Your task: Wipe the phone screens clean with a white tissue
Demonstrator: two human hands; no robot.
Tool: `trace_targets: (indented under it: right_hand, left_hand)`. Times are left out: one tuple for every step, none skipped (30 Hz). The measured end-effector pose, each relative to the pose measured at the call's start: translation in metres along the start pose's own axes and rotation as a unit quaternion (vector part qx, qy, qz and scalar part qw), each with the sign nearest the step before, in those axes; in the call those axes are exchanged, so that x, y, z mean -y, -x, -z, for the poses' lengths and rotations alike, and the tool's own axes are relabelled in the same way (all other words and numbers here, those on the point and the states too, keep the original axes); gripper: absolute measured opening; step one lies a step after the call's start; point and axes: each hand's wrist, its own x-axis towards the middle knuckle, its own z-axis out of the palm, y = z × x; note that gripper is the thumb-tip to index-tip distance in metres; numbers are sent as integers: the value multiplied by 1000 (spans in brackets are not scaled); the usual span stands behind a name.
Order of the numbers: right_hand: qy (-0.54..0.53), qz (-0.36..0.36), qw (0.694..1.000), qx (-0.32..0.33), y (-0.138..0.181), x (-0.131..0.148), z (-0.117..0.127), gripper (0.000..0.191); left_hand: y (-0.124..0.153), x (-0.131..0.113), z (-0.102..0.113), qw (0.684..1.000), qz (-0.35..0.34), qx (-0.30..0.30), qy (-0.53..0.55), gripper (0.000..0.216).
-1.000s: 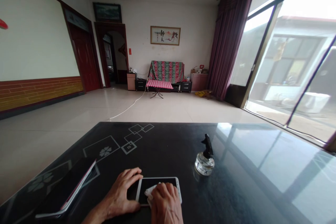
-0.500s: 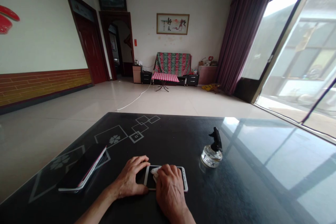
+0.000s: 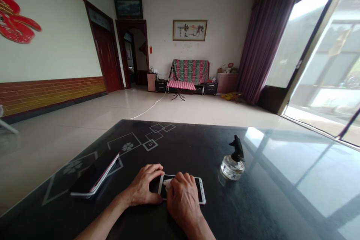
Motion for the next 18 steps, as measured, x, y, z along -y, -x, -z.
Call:
trace_targets:
  right_hand:
    - [4, 4, 1000, 0, 0, 2, 0, 18]
    - [6, 7, 1000, -1, 0, 3, 1, 18]
    - [8, 10, 1000, -1, 0, 5, 1, 18]
    - [10, 13, 1000, 0, 1, 6, 2, 18]
    - [12, 16, 1000, 1, 1, 7, 3, 18]
    - [14, 18, 1000, 4, 1, 8, 4, 18]
    - [15, 21, 1000, 9, 2, 9, 5, 19]
    - [15, 22, 1000, 13, 2, 9, 6, 19]
    - [15, 23, 1000, 15, 2, 8, 7, 20]
    - [15, 24, 999, 14, 3, 7, 7, 20]
    - [13, 26, 1000, 12, 3, 6, 7, 20]
    - [11, 29, 999, 9, 3, 5, 7, 20]
    - [8, 33, 999, 6, 3, 3, 6, 19]
    - [4, 37, 999, 4, 3, 1, 5, 19]
    - [-1, 40, 999, 4, 2, 0, 5, 18]
    - [-5, 42, 999, 4, 2, -1, 4, 18]
    - [-8, 43, 999, 2, 1, -3, 3, 18]
    - [-10, 42, 999, 1, 1, -3, 2, 19]
  left_hand:
    - [0, 0, 0, 1000, 0, 0, 0, 73]
    - [0, 0, 1, 1000, 0, 1, 0, 73]
    - [0, 0, 1, 1000, 1, 4, -1, 74]
    - [0, 0, 2, 1000, 2, 7, -2, 74]
    - [-1, 0, 3, 1000, 3, 13, -3, 74]
    - [-1, -1, 4, 1000, 4, 18, -4, 74]
    - [-1, -1, 5, 1000, 4, 22, -5, 74]
    - [-1, -2, 6, 1000, 5, 26, -6, 74]
    - [-1, -2, 7, 1000, 4, 30, -6, 74]
    - [-1, -3, 7, 999, 2, 32, -6, 75]
    - [-1, -2, 7, 999, 1, 34, -6, 75]
    - [-1, -2, 7, 999, -1, 35, -6, 75]
    - [-1, -1, 7, 999, -2, 36, -4, 75]
    - [-1, 1, 6, 999, -3, 37, -1, 76]
    - [-1, 2, 5, 999, -5, 38, 3, 77]
    - [-1, 4, 5, 999, -6, 39, 8, 78]
    - [-1, 5, 5, 999, -7, 40, 12, 78]
    - [-1, 6, 5, 999, -8, 40, 16, 78]
